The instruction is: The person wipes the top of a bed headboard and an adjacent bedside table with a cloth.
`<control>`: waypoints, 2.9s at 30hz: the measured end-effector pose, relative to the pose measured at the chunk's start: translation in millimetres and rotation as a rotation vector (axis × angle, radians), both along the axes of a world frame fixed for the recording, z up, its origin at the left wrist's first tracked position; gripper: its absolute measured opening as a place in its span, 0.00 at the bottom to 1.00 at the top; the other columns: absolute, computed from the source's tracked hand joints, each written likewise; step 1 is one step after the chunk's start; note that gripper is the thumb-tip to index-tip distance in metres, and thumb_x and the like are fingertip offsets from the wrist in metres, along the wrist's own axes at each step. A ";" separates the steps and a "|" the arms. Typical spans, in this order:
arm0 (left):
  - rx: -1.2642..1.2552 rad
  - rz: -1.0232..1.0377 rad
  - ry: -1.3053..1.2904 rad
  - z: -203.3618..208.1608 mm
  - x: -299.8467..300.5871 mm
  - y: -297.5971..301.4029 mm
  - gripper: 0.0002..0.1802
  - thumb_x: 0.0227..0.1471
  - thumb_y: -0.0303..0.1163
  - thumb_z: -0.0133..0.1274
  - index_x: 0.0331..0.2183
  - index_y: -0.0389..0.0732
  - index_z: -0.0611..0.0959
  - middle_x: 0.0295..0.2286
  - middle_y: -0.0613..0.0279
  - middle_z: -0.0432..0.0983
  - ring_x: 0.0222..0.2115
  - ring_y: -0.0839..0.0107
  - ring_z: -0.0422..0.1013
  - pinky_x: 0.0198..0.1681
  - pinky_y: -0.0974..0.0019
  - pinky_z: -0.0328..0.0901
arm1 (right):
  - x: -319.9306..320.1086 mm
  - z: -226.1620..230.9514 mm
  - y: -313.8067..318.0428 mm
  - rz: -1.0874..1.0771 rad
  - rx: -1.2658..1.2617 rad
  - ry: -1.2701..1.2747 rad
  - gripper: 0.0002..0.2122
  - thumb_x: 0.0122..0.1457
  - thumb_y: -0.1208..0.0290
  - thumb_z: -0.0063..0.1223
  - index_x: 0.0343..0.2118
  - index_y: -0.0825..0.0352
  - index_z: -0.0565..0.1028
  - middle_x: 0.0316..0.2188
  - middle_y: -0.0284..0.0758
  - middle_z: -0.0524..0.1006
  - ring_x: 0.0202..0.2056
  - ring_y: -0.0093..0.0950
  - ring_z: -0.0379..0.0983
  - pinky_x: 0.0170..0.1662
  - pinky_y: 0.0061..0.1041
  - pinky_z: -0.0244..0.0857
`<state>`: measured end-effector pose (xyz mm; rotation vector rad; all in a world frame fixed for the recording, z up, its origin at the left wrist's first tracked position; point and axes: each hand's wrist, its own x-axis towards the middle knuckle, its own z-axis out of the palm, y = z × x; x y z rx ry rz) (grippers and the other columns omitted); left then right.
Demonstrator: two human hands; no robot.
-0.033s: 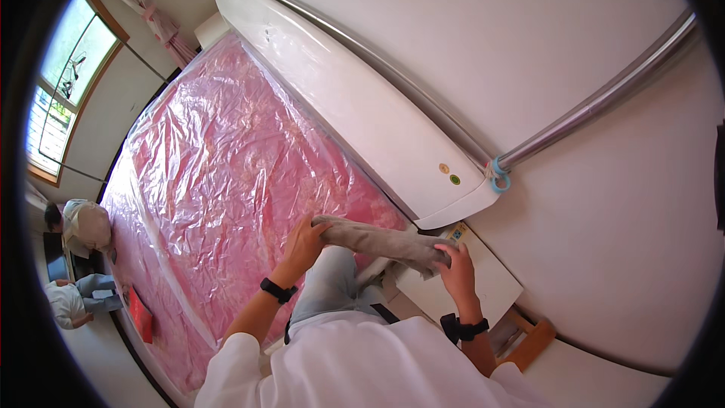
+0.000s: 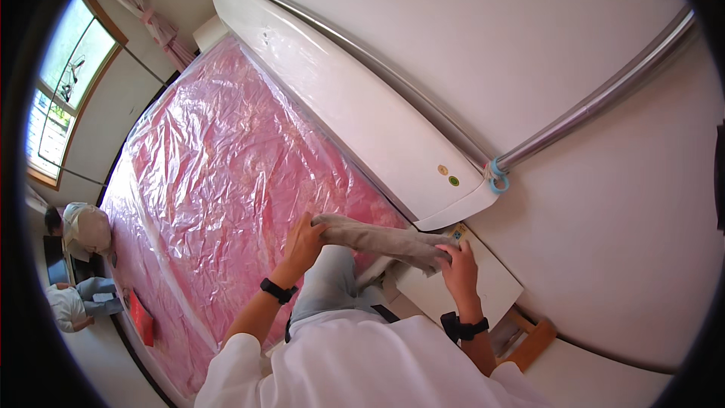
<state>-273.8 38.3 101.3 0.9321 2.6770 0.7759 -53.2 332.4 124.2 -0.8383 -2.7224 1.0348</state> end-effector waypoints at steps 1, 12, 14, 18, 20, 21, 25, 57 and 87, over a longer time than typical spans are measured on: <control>0.001 -0.012 0.001 9.3 -6.8 4.8 0.18 0.40 0.25 0.65 0.39 0.40 0.84 0.38 0.50 0.72 0.38 0.50 0.70 0.43 0.53 0.67 | -9.3 11.1 1.0 -0.034 0.209 -0.056 0.15 0.44 0.74 0.67 0.38 0.59 0.81 0.39 0.38 0.70 0.44 0.40 0.67 0.44 0.35 0.66; 0.651 -0.005 -0.533 40.6 -181.5 95.5 0.13 0.42 0.25 0.67 0.33 0.36 0.82 0.26 0.68 0.77 0.27 0.80 0.71 0.33 0.73 0.67 | -153.6 67.1 34.9 -0.586 0.507 -0.003 0.08 0.53 0.63 0.58 0.35 0.57 0.82 0.21 0.36 0.78 0.26 0.40 0.77 0.28 0.36 0.68; 0.819 0.115 -0.525 47.8 -222.5 125.2 0.15 0.40 0.24 0.69 0.31 0.36 0.80 0.25 0.71 0.76 0.27 0.82 0.70 0.31 0.75 0.67 | -181.9 72.7 38.6 -0.603 0.342 0.092 0.08 0.55 0.67 0.58 0.35 0.62 0.81 0.17 0.34 0.77 0.21 0.33 0.76 0.26 0.31 0.67; 0.895 0.178 -0.351 64.9 -287.2 180.8 0.17 0.41 0.26 0.69 0.34 0.37 0.79 0.28 0.65 0.77 0.31 0.77 0.71 0.36 0.72 0.67 | -245.4 75.3 37.9 -0.776 -0.179 0.450 0.08 0.57 0.74 0.59 0.35 0.73 0.78 0.15 0.29 0.73 0.21 0.19 0.75 0.27 0.18 0.64; 0.913 0.169 -0.288 72.8 -307.9 204.0 0.17 0.42 0.27 0.68 0.35 0.37 0.79 0.29 0.63 0.77 0.31 0.75 0.72 0.37 0.70 0.68 | -268.1 63.3 39.1 -0.821 -0.049 0.525 0.08 0.57 0.74 0.59 0.36 0.73 0.78 0.15 0.30 0.73 0.21 0.19 0.74 0.28 0.18 0.65; 0.959 0.147 -0.285 77.9 -313.6 215.4 0.16 0.43 0.27 0.68 0.35 0.37 0.80 0.30 0.65 0.77 0.32 0.77 0.71 0.38 0.73 0.67 | -275.9 57.8 38.9 -0.858 0.082 0.607 0.08 0.57 0.74 0.59 0.37 0.73 0.78 0.16 0.30 0.74 0.20 0.19 0.74 0.29 0.18 0.66; 0.856 0.077 0.004 72.7 -328.8 249.3 0.14 0.43 0.24 0.66 0.34 0.38 0.79 0.30 0.59 0.76 0.32 0.64 0.73 0.37 0.64 0.68 | -290.1 41.1 28.1 -0.759 0.300 0.541 0.19 0.56 0.77 0.54 0.52 0.71 0.72 0.43 0.41 0.76 0.43 0.31 0.74 0.47 0.32 0.67; 0.594 -0.691 0.815 -5.3 -401.8 211.4 0.32 0.59 0.51 0.35 0.54 0.43 0.77 0.53 0.62 0.72 0.56 0.66 0.66 0.64 0.58 0.53 | -397.7 -0.1 0.3 -0.244 1.025 0.030 0.28 0.65 0.58 0.37 0.63 0.72 0.61 0.60 0.47 0.60 0.63 0.46 0.56 0.64 0.50 0.50; 0.656 -0.696 0.860 -28.6 -235.6 260.7 0.23 0.56 0.50 0.41 0.46 0.49 0.80 0.46 0.67 0.74 0.49 0.70 0.68 0.56 0.64 0.58 | -239.6 -46.1 24.4 -0.501 1.011 0.068 0.34 0.57 0.47 0.41 0.59 0.73 0.63 0.54 0.45 0.64 0.57 0.45 0.57 0.60 0.46 0.46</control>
